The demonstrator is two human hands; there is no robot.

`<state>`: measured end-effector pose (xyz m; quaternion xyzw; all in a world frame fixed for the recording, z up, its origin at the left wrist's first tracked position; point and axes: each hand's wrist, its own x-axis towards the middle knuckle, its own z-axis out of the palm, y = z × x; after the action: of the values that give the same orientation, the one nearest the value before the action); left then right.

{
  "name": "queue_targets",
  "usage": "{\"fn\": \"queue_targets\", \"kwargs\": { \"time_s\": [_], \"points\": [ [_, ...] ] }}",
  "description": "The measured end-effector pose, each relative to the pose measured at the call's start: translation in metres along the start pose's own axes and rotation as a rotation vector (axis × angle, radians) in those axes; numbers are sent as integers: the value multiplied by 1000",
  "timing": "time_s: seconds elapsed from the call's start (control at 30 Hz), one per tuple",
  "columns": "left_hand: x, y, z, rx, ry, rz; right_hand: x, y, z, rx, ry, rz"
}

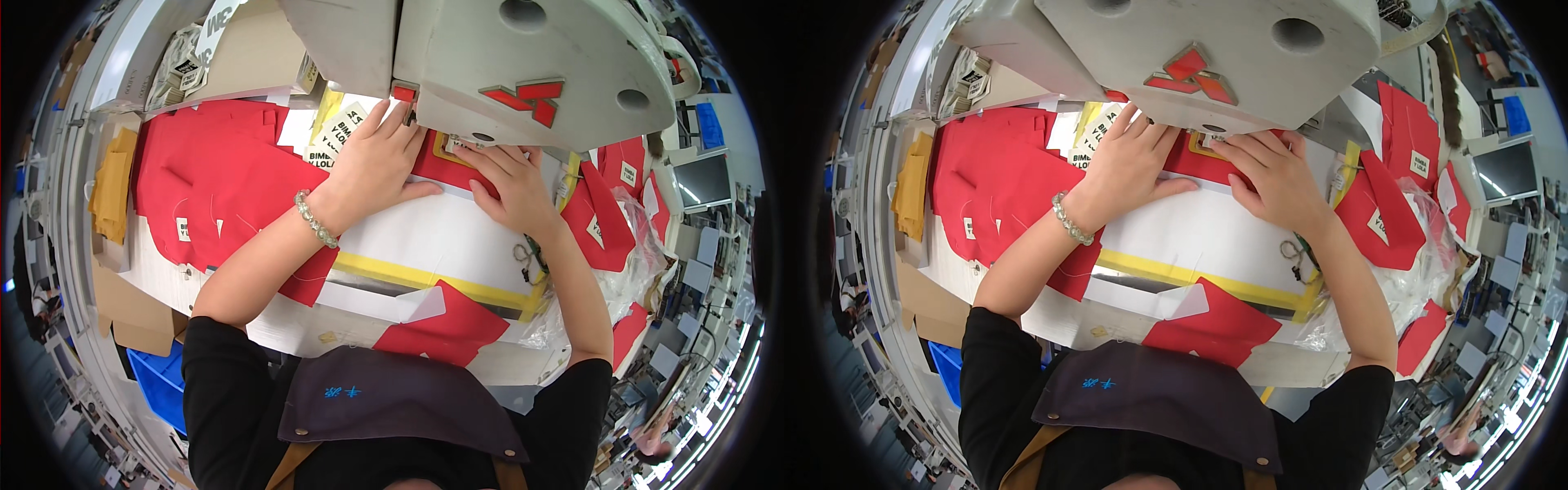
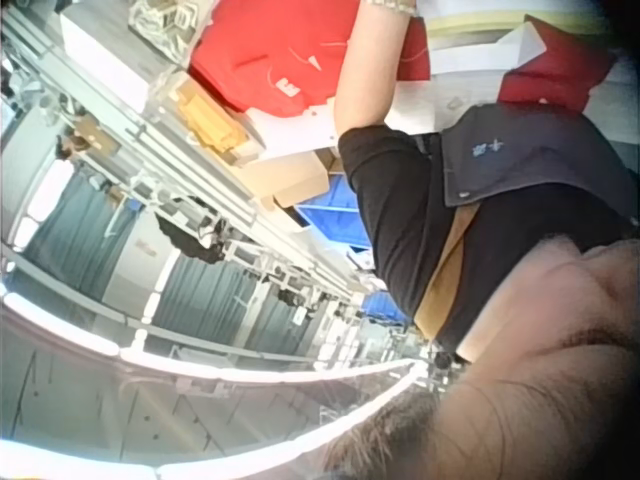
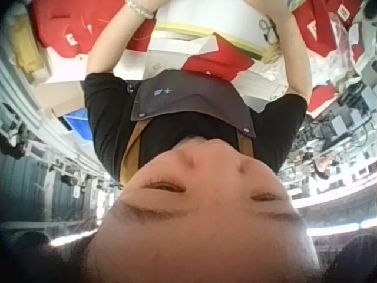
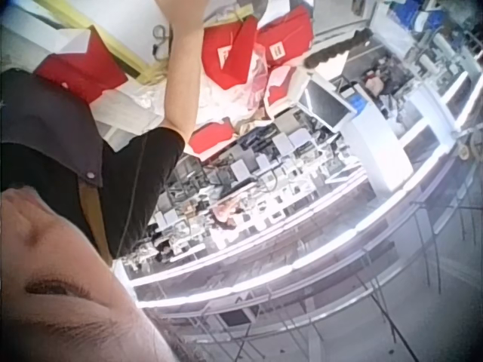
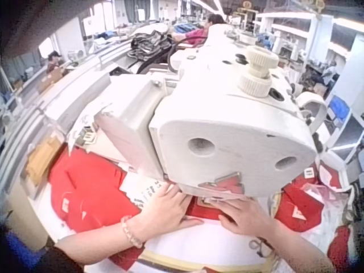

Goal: The person sews white rectangular labels onto red fabric pieces using an industrial sewing machine. They align the label on the fabric, guide it under the presser foot, and sew along the edge. After each stitch, they cut the thread with scissors and move the finished piece aside before starting the next one.

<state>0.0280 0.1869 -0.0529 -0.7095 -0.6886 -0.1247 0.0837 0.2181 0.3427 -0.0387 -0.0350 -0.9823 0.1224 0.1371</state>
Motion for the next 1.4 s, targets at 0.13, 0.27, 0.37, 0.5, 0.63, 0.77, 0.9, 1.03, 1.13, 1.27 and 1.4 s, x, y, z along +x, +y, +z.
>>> {"fn": "queue_targets", "kwargs": {
  "time_s": [0.13,0.27,0.37,0.5,0.63,0.77,0.9,1.03,1.13,1.27,1.4],
  "points": [
    [0,0,0,-3,-2,-4,2,6,-9,57,-55,-13],
    [1,1,-2,4,4,-8,5,11,-12,118,-97,-18],
    [1,0,-1,6,12,-3,7,11,-12,109,-97,-16],
    [2,-1,-1,-8,27,2,5,11,-8,120,-86,-1],
    [3,-1,-1,-22,32,2,6,10,-8,108,-68,-10],
    [1,-1,-1,-57,9,-22,8,7,-10,121,-115,14],
    [2,0,-4,-70,-75,-45,7,11,-6,169,-104,3],
    [3,1,-5,-92,-44,-33,4,13,-2,143,-33,-42],
    [5,3,-8,-97,-64,-45,4,11,-2,113,20,-82],
    [8,1,-9,-75,-28,-2,1,16,3,56,40,-115],
    [11,-3,-9,-24,23,24,1,16,6,22,27,-95]
  ]
}}
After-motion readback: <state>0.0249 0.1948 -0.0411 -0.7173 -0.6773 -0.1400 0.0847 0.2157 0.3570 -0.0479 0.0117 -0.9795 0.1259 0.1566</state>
